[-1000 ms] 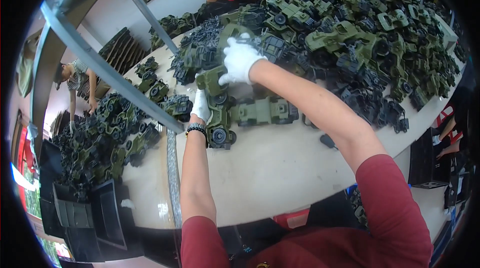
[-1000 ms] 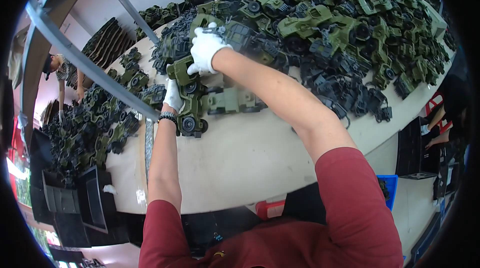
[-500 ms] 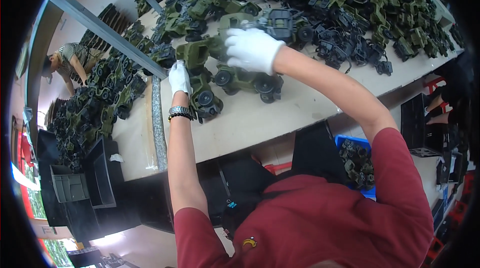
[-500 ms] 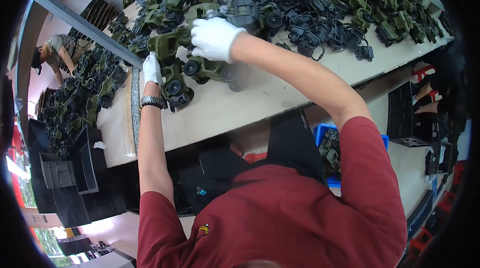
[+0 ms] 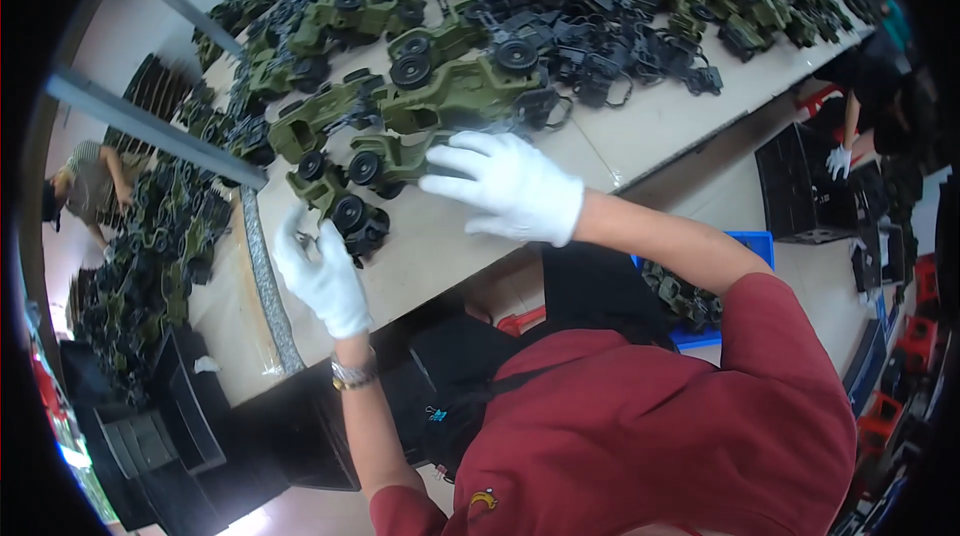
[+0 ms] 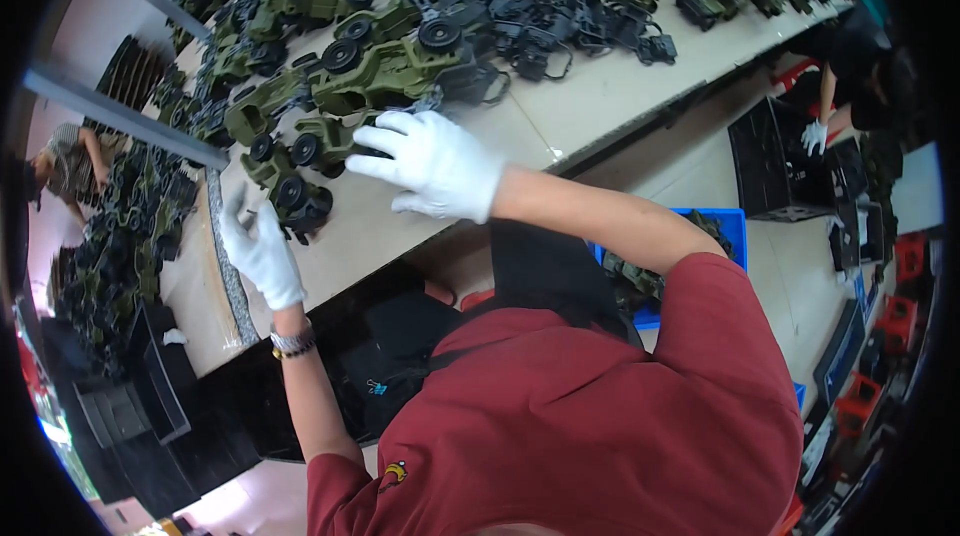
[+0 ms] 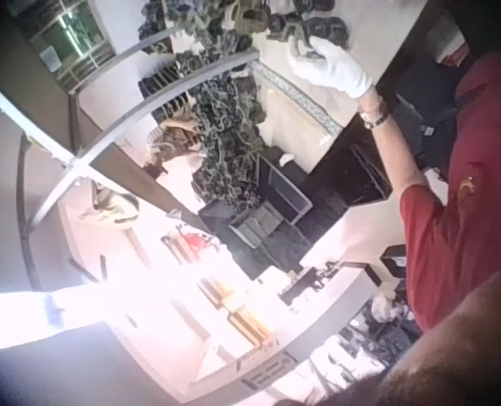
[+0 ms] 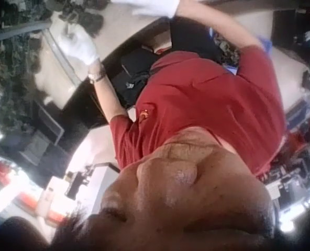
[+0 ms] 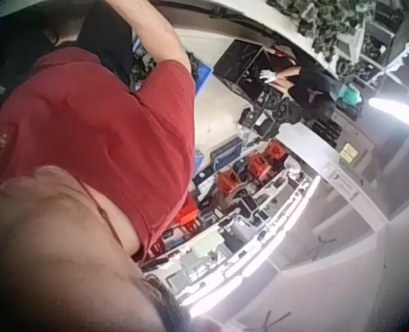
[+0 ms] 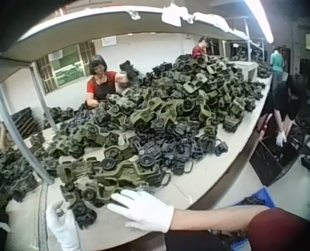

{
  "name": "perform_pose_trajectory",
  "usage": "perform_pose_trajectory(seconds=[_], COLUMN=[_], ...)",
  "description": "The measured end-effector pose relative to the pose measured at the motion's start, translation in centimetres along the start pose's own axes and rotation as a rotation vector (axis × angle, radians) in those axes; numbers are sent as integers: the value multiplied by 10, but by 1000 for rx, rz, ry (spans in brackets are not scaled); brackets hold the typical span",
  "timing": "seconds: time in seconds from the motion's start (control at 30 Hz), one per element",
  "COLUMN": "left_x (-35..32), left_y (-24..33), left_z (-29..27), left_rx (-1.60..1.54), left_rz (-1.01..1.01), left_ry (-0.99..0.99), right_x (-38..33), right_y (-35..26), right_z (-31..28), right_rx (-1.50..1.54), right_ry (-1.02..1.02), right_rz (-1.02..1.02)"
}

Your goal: The person assembles plastic toy tanks by hand from plastic parts at a production table.

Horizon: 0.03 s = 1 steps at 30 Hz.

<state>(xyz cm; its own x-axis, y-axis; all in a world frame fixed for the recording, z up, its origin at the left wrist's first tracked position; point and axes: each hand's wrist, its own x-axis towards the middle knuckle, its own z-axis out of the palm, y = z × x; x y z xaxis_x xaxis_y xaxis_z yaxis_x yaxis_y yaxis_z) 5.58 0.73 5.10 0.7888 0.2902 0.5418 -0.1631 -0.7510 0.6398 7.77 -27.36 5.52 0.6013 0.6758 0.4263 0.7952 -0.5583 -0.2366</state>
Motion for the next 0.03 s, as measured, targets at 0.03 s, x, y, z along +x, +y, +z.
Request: perform_pose_trajectory(seconds=[0.03], left_x=[-11], left_y=[-2], left_z=[3], left_rx=[-228], left_rz=[-60], left_ry=[-29], right_x=[7], right_y=[-5], right_z=[8], right_rx=[-44], right_ry=[-66], right_rz=[84])
